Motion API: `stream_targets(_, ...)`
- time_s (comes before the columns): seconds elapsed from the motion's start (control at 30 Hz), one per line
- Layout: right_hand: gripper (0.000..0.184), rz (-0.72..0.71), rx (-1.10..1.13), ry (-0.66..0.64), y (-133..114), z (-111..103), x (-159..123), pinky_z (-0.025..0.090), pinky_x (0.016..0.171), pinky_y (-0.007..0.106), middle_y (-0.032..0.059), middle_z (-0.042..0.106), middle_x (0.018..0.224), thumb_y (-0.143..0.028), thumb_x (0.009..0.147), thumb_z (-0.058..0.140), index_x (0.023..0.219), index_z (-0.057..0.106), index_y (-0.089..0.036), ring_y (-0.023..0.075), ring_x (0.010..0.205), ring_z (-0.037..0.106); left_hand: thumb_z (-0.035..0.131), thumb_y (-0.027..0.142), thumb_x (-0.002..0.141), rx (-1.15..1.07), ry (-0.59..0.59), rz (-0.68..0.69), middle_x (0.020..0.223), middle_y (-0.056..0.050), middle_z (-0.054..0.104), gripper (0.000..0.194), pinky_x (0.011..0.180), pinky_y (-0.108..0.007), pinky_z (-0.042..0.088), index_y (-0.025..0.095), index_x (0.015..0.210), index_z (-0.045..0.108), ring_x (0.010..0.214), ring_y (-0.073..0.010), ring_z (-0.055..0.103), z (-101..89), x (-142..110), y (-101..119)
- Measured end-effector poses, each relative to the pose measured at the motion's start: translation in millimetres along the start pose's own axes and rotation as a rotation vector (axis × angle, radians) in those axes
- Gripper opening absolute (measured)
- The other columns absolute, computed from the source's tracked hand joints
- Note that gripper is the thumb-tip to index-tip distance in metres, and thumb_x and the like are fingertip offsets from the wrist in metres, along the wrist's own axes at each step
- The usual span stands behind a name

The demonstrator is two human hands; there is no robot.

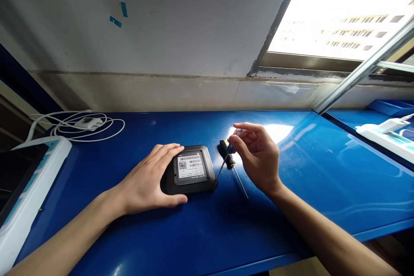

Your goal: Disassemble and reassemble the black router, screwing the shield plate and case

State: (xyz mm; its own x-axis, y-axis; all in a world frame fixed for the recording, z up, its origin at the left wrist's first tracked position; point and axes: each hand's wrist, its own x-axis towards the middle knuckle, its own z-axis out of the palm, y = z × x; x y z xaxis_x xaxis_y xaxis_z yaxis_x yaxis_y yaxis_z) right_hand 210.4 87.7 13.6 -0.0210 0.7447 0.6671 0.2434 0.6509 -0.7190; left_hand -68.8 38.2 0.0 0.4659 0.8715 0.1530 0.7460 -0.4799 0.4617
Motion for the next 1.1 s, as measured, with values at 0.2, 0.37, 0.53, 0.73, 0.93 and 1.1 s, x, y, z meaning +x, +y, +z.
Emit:
stream_targets(0.2, 0.023, -0.051, -0.054, 0.024, 1, -3, 1, 0.062, 0.066, 0.026, -0.0046, 0.067, 0.08, -0.022, 0.092, 0.073, 0.115, 0.067, -0.026, 0.0102, 0.069, 0.069, 0.078, 0.07, 0.075, 0.001, -0.011, -0.011, 0.157, -0.014, 0.044, 0.101, 0.112, -0.06, 0.047, 0.026, 0.154, 0.034, 0.141, -0.0404, 0.042, -0.8, 0, 1)
stream_targets(0.37, 0.023, -0.064, -0.096, 0.035, 0, -4, 3, 0.063, 0.065, 0.027, -0.0036, 0.068, 0.081, -0.022, 0.091, 0.073, 0.113, 0.068, -0.026, 0.0113, 0.069, 0.069, 0.079, 0.068, 0.075, -0.032, -0.01, -0.011, 0.157, -0.013, 0.044, 0.099, 0.115, -0.061, 0.045, 0.028, 0.154, 0.035, 0.142, -0.0405, 0.041, -1.1, 0, 2)
stream_targets(0.53, 0.029, -0.191, -0.139, 0.049, -5, -6, 0, 0.064, 0.065, 0.03, -0.0025, 0.071, 0.082, -0.016, 0.088, 0.076, 0.114, 0.068, -0.026, 0.0131, 0.07, 0.071, 0.079, 0.068, 0.074, -0.045, -0.004, -0.024, 0.157, -0.013, 0.044, 0.1, 0.115, -0.059, 0.045, 0.026, 0.154, 0.037, 0.142, -0.0397, 0.042, -1.1, 0, 3)
stream_targets(0.73, 0.052, -0.371, -0.061, -0.037, -11, -7, -6, 0.063, 0.062, 0.033, -0.0026, 0.073, 0.084, -0.003, 0.083, 0.075, 0.125, 0.065, -0.031, 0.0147, 0.07, 0.071, 0.079, 0.067, 0.074, -0.051, -0.016, -0.028, 0.157, -0.012, 0.044, 0.1, 0.115, -0.058, 0.045, 0.025, 0.154, 0.037, 0.142, -0.0392, 0.042, -1.8, 0, 3)
stream_targets(0.93, 0.05, -0.361, -0.064, -0.025, -13, -6, -10, 0.066, 0.061, 0.035, -0.0017, 0.074, 0.082, -0.003, 0.081, 0.076, 0.123, 0.067, -0.028, 0.0167, 0.068, 0.073, 0.078, 0.066, 0.075, -0.053, -0.036, -0.036, 0.16, -0.012, 0.04, 0.1, 0.117, -0.056, 0.043, 0.025, 0.155, 0.034, 0.145, -0.038, 0.039, -0.7, 1, 4)
stream_targets(1.1, 0.056, -0.379, -0.08, -0.063, -17, -12, -13, 0.069, 0.061, 0.035, -0.0011, 0.077, 0.088, 0.0, 0.08, 0.076, 0.127, 0.065, -0.03, 0.0182, 0.073, 0.077, 0.078, 0.067, 0.074, -0.074, -0.072, -0.061, 0.161, -0.014, 0.039, 0.101, 0.119, -0.058, 0.04, 0.023, 0.155, 0.036, 0.147, -0.0397, 0.037, -4.7, 2, 9)
